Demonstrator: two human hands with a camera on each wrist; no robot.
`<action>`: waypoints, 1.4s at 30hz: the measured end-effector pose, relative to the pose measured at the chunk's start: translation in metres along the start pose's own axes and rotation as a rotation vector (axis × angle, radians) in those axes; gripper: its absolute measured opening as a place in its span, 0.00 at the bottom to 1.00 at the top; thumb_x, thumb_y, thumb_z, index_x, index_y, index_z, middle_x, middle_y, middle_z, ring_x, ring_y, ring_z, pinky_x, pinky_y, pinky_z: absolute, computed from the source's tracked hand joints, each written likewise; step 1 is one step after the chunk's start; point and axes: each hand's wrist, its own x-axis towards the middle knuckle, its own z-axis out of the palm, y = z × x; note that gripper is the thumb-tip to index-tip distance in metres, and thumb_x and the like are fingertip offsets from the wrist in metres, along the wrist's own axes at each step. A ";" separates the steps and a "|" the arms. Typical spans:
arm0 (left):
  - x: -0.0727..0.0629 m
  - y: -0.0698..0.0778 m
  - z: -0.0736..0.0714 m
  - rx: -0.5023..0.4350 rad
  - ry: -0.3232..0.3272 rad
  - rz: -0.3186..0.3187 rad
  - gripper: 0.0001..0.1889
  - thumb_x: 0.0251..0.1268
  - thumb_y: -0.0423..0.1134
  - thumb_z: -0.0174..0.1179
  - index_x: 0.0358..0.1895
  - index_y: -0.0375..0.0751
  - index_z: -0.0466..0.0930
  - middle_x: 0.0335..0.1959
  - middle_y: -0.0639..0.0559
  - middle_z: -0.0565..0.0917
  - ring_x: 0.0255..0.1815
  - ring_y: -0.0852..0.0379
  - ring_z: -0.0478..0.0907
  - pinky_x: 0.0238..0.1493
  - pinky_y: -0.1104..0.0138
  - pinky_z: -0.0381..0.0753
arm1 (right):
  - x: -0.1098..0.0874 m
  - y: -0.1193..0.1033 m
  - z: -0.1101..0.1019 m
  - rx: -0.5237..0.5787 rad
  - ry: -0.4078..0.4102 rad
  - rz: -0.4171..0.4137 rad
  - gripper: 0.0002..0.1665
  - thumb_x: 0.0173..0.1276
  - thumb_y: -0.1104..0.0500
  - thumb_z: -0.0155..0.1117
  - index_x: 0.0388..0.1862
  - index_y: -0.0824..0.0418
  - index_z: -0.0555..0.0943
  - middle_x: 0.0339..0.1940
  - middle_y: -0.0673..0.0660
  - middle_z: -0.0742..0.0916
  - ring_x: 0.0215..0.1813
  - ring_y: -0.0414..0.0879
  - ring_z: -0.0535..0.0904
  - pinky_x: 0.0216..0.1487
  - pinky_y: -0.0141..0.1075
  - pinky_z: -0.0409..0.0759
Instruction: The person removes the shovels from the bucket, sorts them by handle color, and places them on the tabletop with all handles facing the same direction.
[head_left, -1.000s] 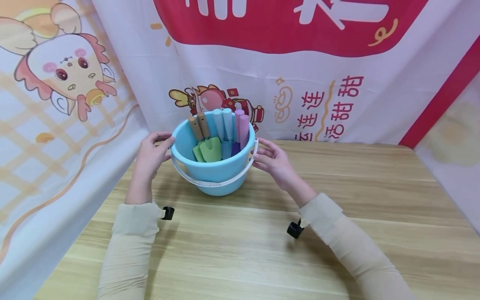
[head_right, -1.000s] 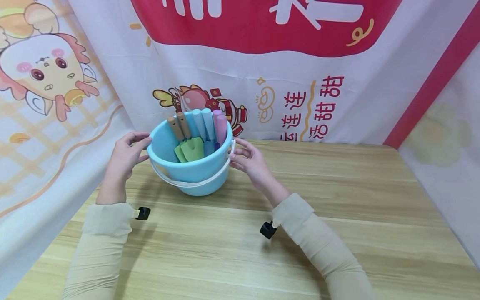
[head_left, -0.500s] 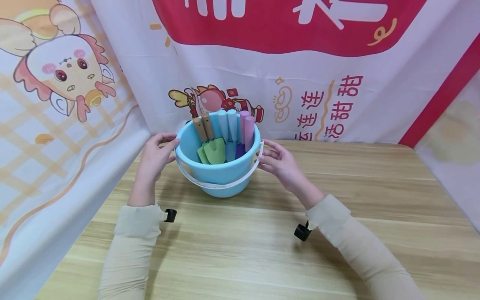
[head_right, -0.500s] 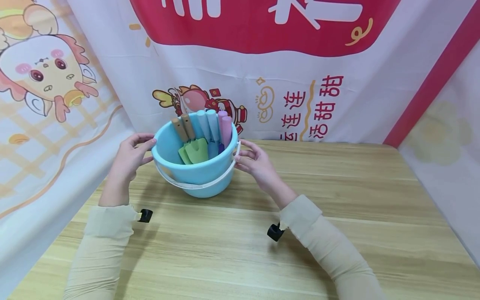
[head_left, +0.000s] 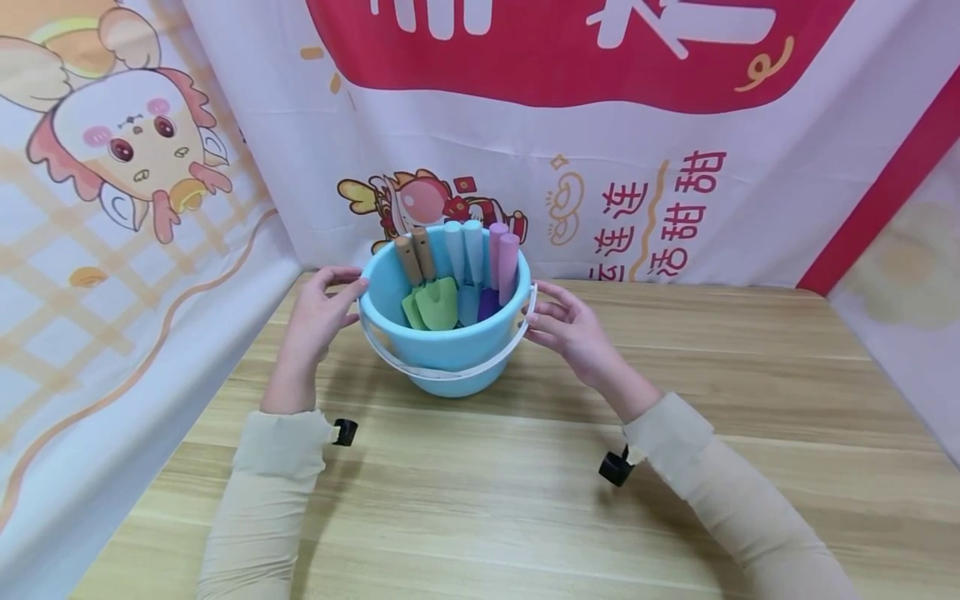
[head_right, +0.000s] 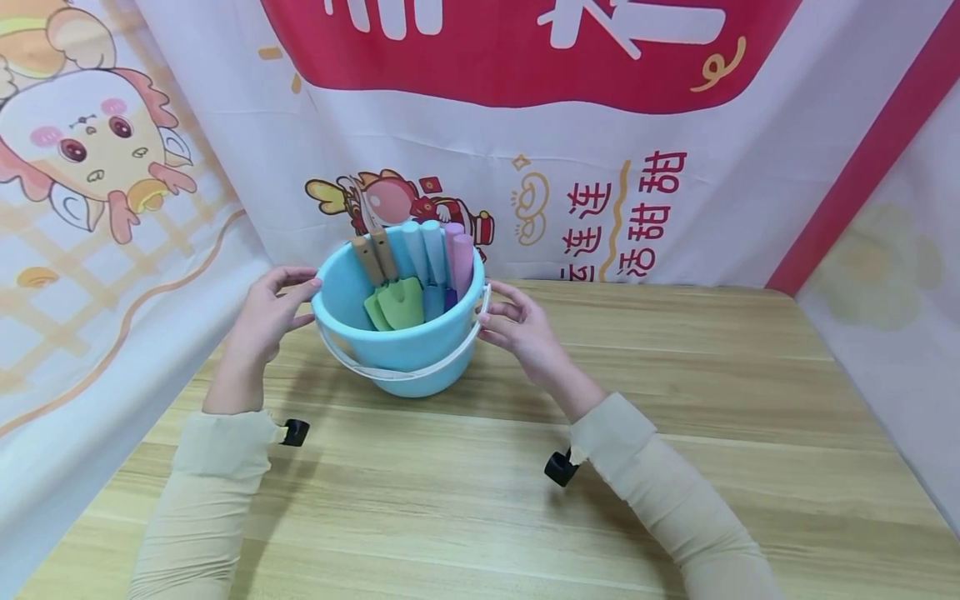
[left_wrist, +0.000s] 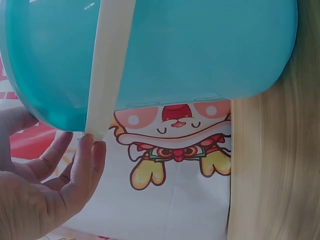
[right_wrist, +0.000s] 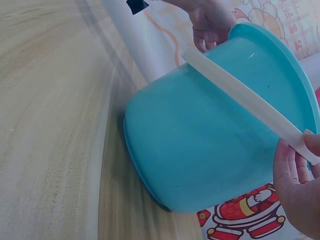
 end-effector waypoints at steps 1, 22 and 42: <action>0.000 0.000 0.001 0.003 -0.003 0.002 0.28 0.79 0.47 0.55 0.71 0.29 0.68 0.68 0.33 0.68 0.66 0.39 0.72 0.62 0.49 0.79 | -0.001 0.000 -0.001 0.002 0.000 -0.001 0.36 0.74 0.75 0.55 0.80 0.67 0.60 0.45 0.53 0.85 0.49 0.43 0.85 0.61 0.44 0.82; -0.001 0.004 0.009 0.012 -0.058 0.010 0.29 0.79 0.47 0.56 0.71 0.30 0.68 0.70 0.35 0.69 0.67 0.38 0.71 0.62 0.48 0.79 | -0.012 -0.004 -0.020 -0.037 -0.049 -0.010 0.31 0.73 0.76 0.56 0.72 0.65 0.65 0.46 0.55 0.85 0.49 0.45 0.85 0.59 0.45 0.83; -0.006 0.010 0.017 0.019 -0.121 0.025 0.29 0.78 0.47 0.57 0.71 0.30 0.67 0.69 0.33 0.68 0.68 0.36 0.71 0.59 0.47 0.80 | -0.021 -0.013 -0.037 -0.081 -0.104 -0.002 0.26 0.72 0.76 0.56 0.64 0.59 0.69 0.43 0.54 0.86 0.46 0.45 0.86 0.56 0.47 0.84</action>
